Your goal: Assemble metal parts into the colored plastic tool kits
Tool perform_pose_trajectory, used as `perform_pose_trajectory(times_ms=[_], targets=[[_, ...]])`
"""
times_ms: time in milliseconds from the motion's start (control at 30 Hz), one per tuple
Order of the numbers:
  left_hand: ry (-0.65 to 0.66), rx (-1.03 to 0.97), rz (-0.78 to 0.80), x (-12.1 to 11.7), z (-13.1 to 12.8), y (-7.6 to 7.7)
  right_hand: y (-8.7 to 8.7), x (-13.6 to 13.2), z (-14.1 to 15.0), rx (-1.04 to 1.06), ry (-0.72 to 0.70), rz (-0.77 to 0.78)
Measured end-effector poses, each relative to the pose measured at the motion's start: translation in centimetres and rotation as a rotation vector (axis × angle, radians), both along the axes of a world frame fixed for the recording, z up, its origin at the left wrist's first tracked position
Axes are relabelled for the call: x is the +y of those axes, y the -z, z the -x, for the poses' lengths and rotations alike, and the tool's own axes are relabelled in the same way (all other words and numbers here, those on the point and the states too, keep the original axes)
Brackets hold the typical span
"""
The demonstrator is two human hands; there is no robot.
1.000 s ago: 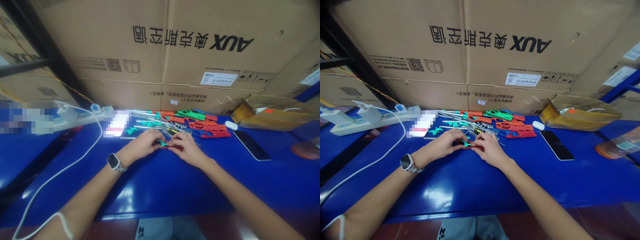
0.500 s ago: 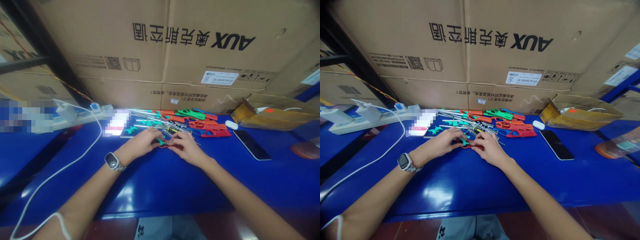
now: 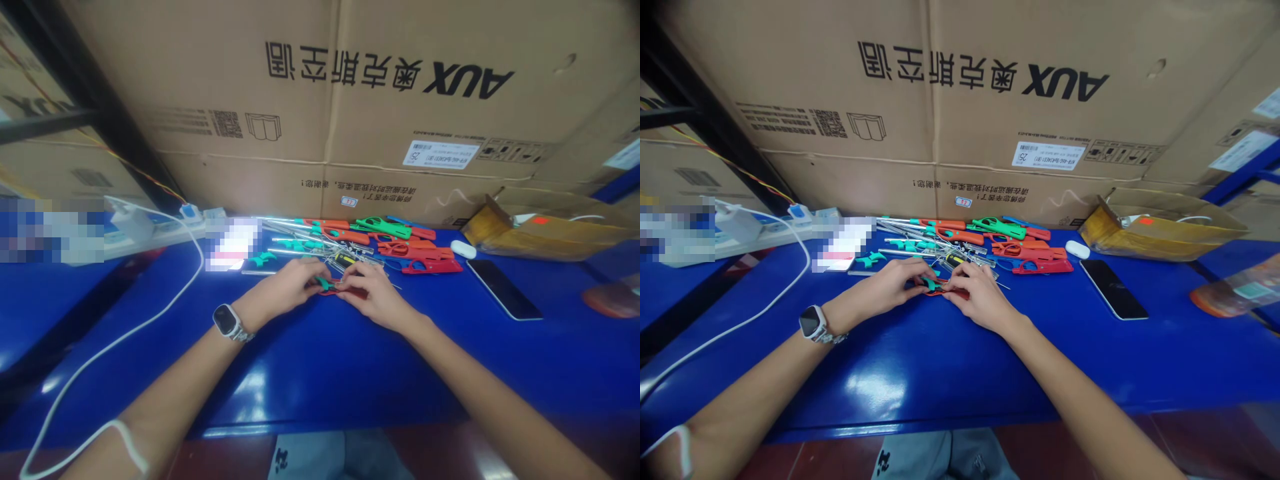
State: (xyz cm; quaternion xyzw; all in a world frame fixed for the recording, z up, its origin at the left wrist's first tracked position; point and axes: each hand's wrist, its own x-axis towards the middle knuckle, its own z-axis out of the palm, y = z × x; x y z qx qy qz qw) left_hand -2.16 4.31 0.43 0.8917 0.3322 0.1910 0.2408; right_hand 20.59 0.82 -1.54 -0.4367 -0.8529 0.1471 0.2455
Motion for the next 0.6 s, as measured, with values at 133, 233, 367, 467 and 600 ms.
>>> perform_pose_trajectory(times_ms=[133,233,367,467,600], targets=[[0.006,0.026,-0.078,-0.20,0.00,-0.23,0.01,-0.02,-0.07,0.008,-0.002,0.003],[0.027,0.052,-0.108,-0.33,0.14,-0.48,0.02,0.00,-0.08,0.005,-0.006,0.001],[0.050,0.038,-0.084,-0.19,0.45,-0.36,0.08,0.06,-0.11,0.003,-0.004,0.001],[-0.001,0.078,-0.145,0.02,0.59,-0.11,0.11,0.08,-0.11,0.001,0.001,0.001],[-0.074,0.193,-0.176,0.00,0.40,-0.29,0.09,0.07,-0.06,0.010,-0.002,0.001]])
